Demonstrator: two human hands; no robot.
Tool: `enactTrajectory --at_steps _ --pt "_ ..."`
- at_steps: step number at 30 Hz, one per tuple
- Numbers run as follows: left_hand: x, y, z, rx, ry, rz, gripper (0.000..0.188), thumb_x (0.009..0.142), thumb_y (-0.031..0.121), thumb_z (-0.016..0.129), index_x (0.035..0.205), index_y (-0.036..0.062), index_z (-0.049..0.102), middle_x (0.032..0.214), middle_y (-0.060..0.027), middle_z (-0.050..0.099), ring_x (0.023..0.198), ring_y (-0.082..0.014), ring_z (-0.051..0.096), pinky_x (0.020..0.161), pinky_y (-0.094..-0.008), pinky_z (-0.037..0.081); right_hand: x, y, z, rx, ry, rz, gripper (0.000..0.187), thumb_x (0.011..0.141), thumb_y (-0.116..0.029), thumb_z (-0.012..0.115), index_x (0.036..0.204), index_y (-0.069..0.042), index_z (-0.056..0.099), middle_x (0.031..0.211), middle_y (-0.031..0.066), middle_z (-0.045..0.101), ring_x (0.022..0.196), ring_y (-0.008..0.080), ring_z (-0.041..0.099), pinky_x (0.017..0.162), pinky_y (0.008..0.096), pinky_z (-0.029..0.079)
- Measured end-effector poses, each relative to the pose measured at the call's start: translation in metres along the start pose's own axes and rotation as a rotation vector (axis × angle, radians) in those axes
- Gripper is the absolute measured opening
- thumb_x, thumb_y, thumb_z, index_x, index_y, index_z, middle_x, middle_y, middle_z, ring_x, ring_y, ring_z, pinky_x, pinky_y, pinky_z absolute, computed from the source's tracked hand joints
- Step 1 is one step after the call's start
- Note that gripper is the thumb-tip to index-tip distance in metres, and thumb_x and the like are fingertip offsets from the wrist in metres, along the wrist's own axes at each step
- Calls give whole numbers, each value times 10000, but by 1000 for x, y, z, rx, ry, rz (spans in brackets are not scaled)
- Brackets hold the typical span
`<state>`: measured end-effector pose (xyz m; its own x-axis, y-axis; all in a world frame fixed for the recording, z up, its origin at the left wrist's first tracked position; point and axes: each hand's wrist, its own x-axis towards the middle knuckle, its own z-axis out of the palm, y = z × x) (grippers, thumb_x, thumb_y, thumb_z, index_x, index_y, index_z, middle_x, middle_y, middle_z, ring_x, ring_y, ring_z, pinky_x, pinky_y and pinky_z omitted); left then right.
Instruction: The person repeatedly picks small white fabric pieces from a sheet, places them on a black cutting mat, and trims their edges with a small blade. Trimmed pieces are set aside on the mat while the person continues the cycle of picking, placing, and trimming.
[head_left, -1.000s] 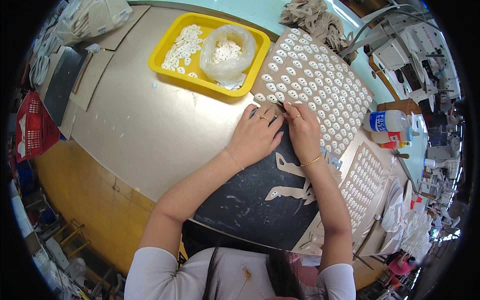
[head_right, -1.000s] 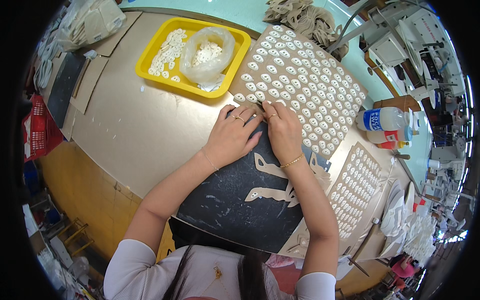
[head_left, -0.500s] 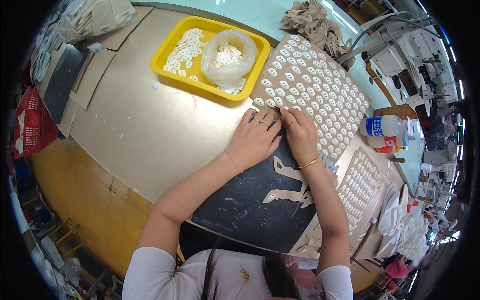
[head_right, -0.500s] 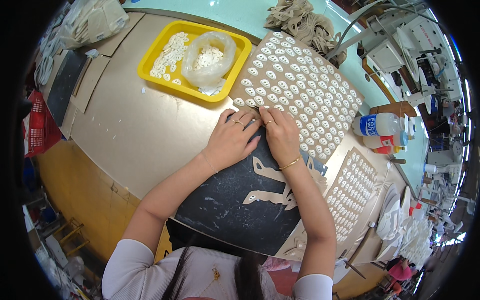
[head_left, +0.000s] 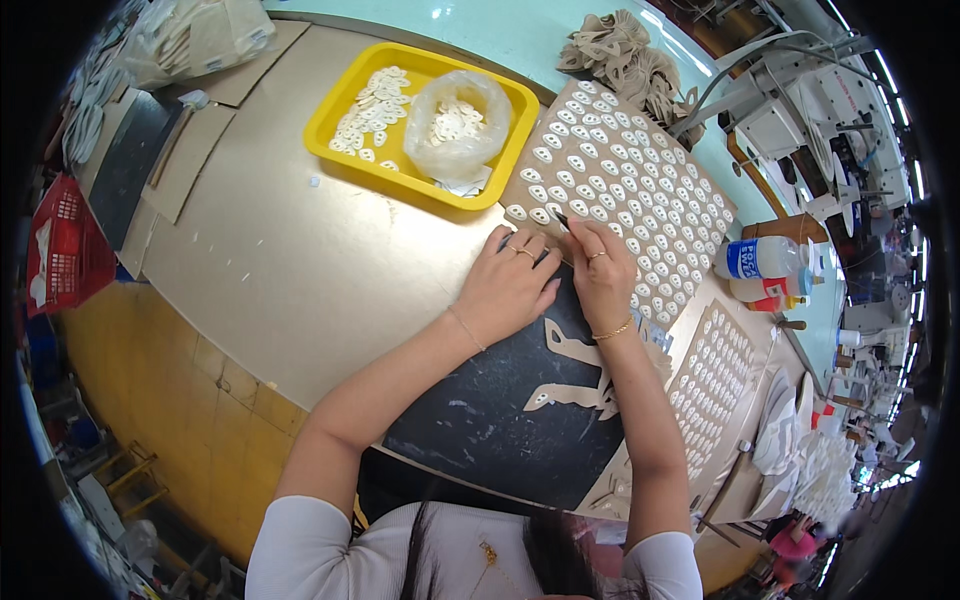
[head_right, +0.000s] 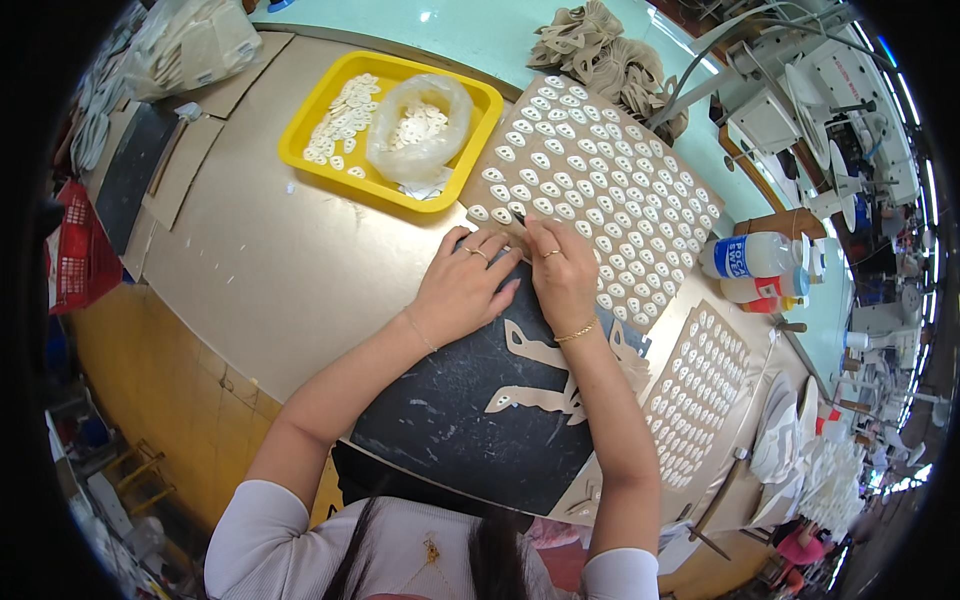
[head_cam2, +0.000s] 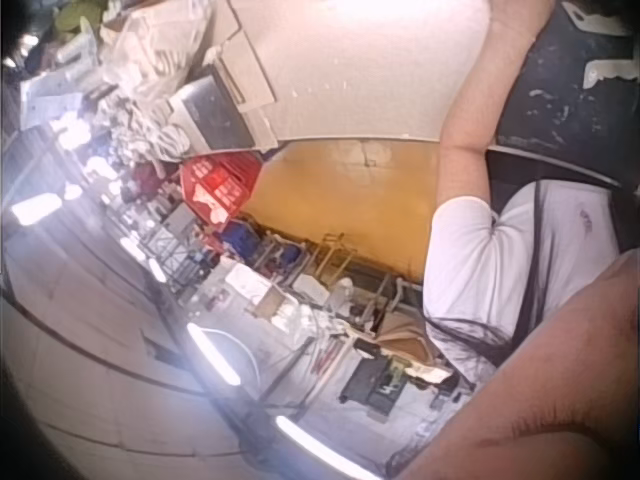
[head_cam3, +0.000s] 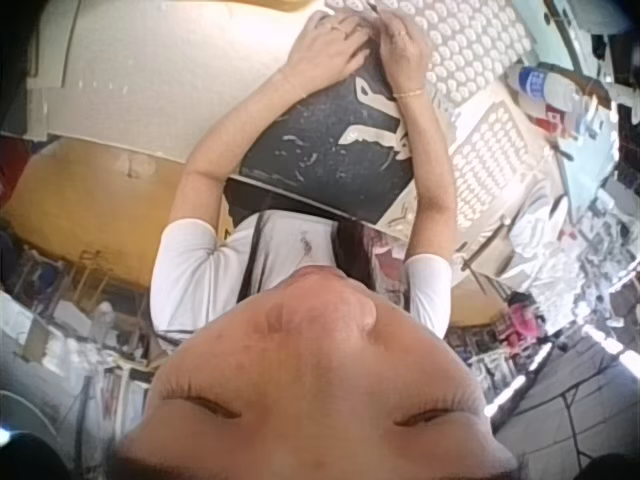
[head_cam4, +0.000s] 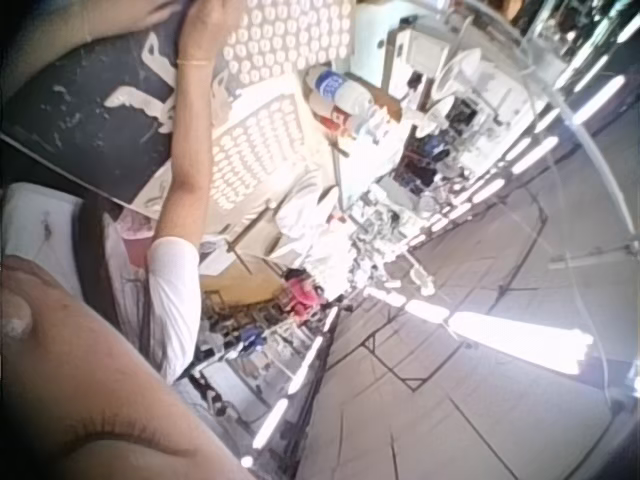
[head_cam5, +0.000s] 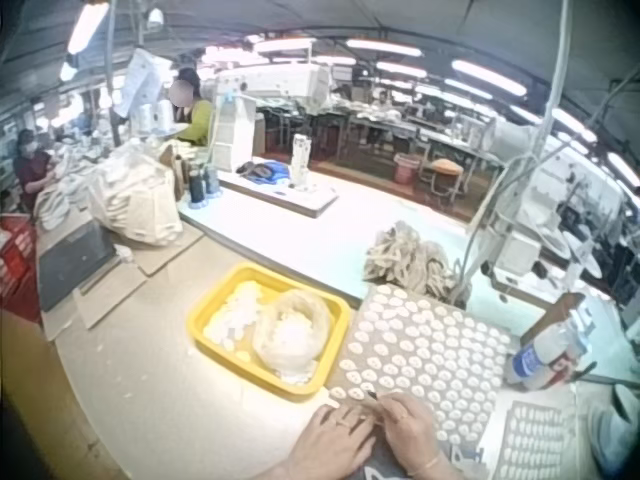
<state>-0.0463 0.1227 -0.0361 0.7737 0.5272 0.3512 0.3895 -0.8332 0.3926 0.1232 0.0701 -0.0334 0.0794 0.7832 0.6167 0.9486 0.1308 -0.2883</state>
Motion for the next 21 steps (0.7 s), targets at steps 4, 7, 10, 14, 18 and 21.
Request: enactTrajectory --at_steps 4,7,10,14,18,21 --pt "1 1 1 0 23 -4 339 903 282 687 1174 79 679 1218 -104 630 1225 -243 557 1079 -442 360 2 -2 -5 1 -35 40 305 814 -24 741 1116 -70 733 993 62 708 797 244 668 690 358 531" --pt "1 2 -2 -24 -13 -16 336 901 282 689 1169 79 678 1224 -102 629 1229 -240 553 1081 -441 359 5 -7 -15 -112 -96 -12 307 803 -22 719 1105 -76 736 959 46 696 791 239 663 679 356 524" --pt "0 0 1 -9 12 -16 336 899 278 689 1170 80 674 1228 -101 626 1238 -240 547 1080 -439 358 16 -10 -17 -178 -181 -45 293 802 -64 685 1088 -96 740 927 25 681 769 221 652 693 359 507" --pt "0 -1 1 -34 -3 -18 347 897 279 689 1176 73 667 1237 -106 624 1239 -246 544 1079 -441 356 32 -14 -19 -298 -296 -171 229 803 -126 662 1021 -115 734 886 24 659 763 199 656 729 362 489" --pt "1 0 2 -37 39 -7 340 894 276 689 1164 69 671 1230 -110 627 1227 -252 548 1071 -444 360 51 -19 -23 -393 -464 -206 137 793 -140 678 918 -107 722 856 46 652 774 205 679 734 365 502" --pt "1 0 1 -51 8 -19 331 892 275 687 1151 70 675 1198 -110 631 1215 -255 549 1070 -452 361 59 -19 -22 -380 -562 -169 78 782 -138 694 842 -96 719 850 65 656 780 229 693 701 373 540"
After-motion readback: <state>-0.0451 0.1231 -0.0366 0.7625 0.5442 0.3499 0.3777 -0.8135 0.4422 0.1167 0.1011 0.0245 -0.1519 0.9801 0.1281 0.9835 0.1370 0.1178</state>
